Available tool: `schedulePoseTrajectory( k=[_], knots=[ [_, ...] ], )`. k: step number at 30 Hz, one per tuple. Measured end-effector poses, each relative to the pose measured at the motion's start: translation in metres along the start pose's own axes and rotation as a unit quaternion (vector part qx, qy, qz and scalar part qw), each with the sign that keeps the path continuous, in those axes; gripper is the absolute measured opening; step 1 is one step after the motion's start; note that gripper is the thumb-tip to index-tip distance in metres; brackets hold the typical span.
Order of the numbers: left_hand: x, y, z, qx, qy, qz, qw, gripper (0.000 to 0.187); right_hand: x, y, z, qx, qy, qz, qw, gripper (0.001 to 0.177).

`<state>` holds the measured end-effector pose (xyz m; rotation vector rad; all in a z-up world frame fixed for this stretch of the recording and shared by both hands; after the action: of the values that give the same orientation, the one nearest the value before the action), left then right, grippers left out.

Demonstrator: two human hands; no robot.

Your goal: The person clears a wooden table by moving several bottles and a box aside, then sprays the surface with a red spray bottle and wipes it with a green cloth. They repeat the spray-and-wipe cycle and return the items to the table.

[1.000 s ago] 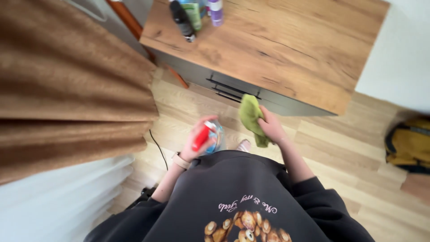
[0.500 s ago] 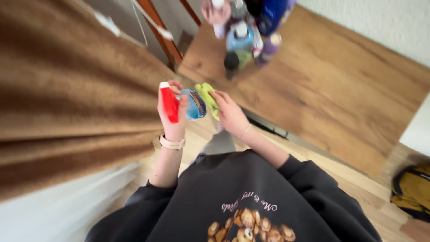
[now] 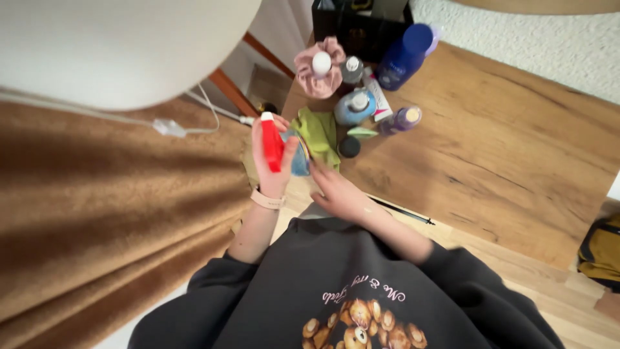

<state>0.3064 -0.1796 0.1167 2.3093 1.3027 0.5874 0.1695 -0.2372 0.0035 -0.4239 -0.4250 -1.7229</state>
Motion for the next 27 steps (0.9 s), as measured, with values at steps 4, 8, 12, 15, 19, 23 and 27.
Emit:
schedulePoseTrajectory(
  k=[4,8,12,15,19,23,27],
  knots=[
    [-0.010,0.000,0.006,-0.022,0.016,-0.019,0.999,0.041,0.122,-0.009,0.058,-0.032,0.078,-0.040,0.996,0.022],
    [-0.010,-0.022,0.019,0.007,0.117,-0.014,0.993,0.044,0.262,-0.012,0.026,-0.014,-0.185,-0.325,0.927,0.014],
    [0.002,-0.061,0.039,0.109,0.058,-0.022,0.992,0.070,0.281,0.045,0.032,-0.072,-0.227,-0.246,0.939,0.066],
    [0.002,-0.122,0.114,0.262,0.043,-0.050,0.963,0.085,0.271,0.066,-0.002,-0.141,-0.323,-0.177,0.919,0.087],
    [0.000,-0.153,0.150,0.349,0.048,-0.056,0.934,0.056,0.275,0.063,-0.008,-0.051,-0.327,-0.254,0.909,0.064],
    [0.006,-0.153,0.160,0.420,0.066,-0.076,0.902,0.060,0.280,0.054,0.008,0.002,-0.291,-0.259,0.921,0.060],
    [-0.004,-0.146,0.159,0.450,0.049,-0.100,0.886,0.063,0.301,0.027,0.062,0.035,-0.328,-0.286,0.900,0.061]
  ],
)
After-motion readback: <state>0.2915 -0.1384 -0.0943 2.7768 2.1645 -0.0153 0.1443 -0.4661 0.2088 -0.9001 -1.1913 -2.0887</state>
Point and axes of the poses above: each hand's wrist, its own y-axis towards the middle knuckle, its own x-axis out of the back of the hand, z = x × y, the point moved 8 cm from there along y, towards the middle knuckle, and after that the axes turned 10 degrees about y, right-handed, at the moved point
